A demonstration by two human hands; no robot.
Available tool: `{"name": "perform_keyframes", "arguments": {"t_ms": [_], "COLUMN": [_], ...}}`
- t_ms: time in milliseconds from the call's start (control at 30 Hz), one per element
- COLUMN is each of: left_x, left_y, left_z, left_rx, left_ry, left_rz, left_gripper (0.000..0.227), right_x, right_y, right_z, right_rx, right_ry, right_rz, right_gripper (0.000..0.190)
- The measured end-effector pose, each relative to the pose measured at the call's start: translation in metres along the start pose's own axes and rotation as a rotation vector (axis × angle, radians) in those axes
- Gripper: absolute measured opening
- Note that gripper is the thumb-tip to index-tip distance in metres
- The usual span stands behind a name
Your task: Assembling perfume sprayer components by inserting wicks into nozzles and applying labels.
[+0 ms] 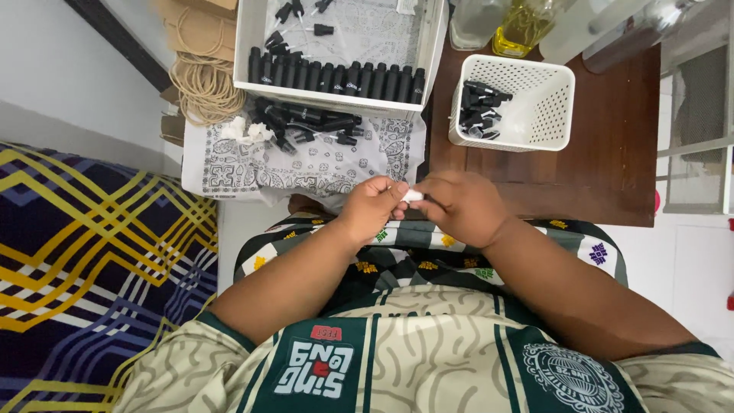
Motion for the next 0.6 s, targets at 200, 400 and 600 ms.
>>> {"name": "perform_keyframes", "arguments": {"t_ms": [200, 400, 600], "left_x": [-0.014, -0.008, -0.018], "left_y": [0.018, 0.012, 0.038], "left_z": [0.003, 0.0, -0.005], "left_rx": [0.137, 0.244, 0.186], "left_ry": [-0.006, -0.02, 0.019], "left_rz": [0.095, 0.197, 0.15], "left_gripper": [0.025, 0.025, 0.028], "right_x": [-0.026, -0.01, 0.0], "right_y": [0.035, 0.017, 0.003], "right_z": [0.03, 0.029, 0.003], "right_rx": [0.16, 0.993, 0.468], "right_ry": [-0.099, -0.006, -0.047], "right_rz": [0.534, 1.005, 0.707], "right_gripper": [0.037, 0.039, 0.013]}}
Point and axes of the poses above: each hand's wrist, its own x-axis towards the middle knuckle, its own z-axis out of the palm, y = z × x, the point moved 1 cm from there along x, towards the middle knuckle, and after that the axes turned 13 degrees about x, right-handed, at the moved point
